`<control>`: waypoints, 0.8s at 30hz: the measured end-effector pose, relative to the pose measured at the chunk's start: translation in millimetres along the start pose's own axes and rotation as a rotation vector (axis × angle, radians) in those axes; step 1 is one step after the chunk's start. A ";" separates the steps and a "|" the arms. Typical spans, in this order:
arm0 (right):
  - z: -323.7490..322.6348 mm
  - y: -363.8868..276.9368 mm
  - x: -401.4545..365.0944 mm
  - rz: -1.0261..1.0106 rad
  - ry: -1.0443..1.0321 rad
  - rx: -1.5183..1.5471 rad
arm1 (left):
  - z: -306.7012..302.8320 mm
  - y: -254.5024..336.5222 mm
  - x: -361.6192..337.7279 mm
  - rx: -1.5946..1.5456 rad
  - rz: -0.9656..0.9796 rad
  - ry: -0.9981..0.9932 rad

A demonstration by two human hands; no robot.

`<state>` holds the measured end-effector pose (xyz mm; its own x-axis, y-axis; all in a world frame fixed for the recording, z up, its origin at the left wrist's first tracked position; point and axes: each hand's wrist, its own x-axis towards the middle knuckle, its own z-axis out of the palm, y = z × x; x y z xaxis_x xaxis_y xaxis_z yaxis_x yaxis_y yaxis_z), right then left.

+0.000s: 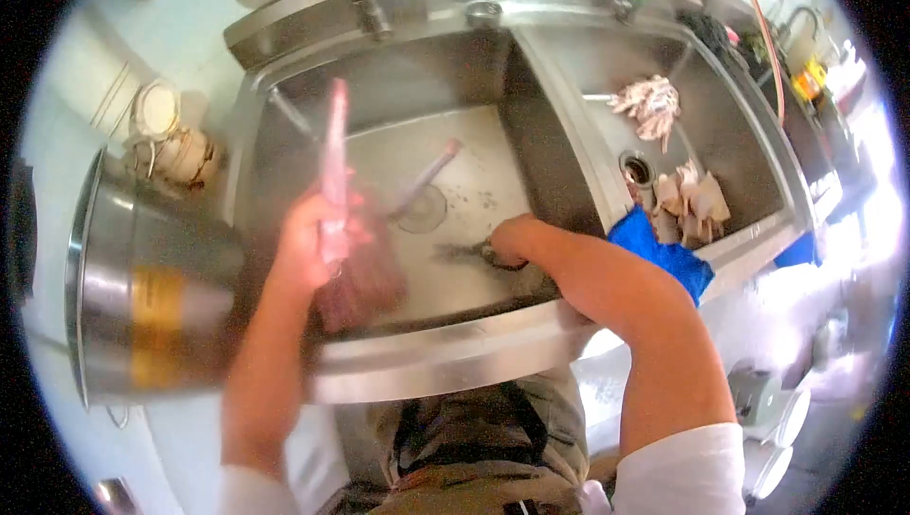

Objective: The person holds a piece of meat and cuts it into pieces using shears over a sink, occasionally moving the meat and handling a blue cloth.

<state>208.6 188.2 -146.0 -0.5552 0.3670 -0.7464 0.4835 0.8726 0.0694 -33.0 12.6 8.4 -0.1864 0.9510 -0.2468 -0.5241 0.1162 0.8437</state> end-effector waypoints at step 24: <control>-80.8 -33.6 -83.6 -0.069 1.077 0.318 | 24.1 2.2 -3.7 0.090 -0.017 0.227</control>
<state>184.1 154.3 -32.5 -0.8083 0.5422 0.2295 0.4940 0.8367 -0.2365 -13.4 16.3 22.6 -0.3654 0.8610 -0.3538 -0.4549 0.1664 0.8748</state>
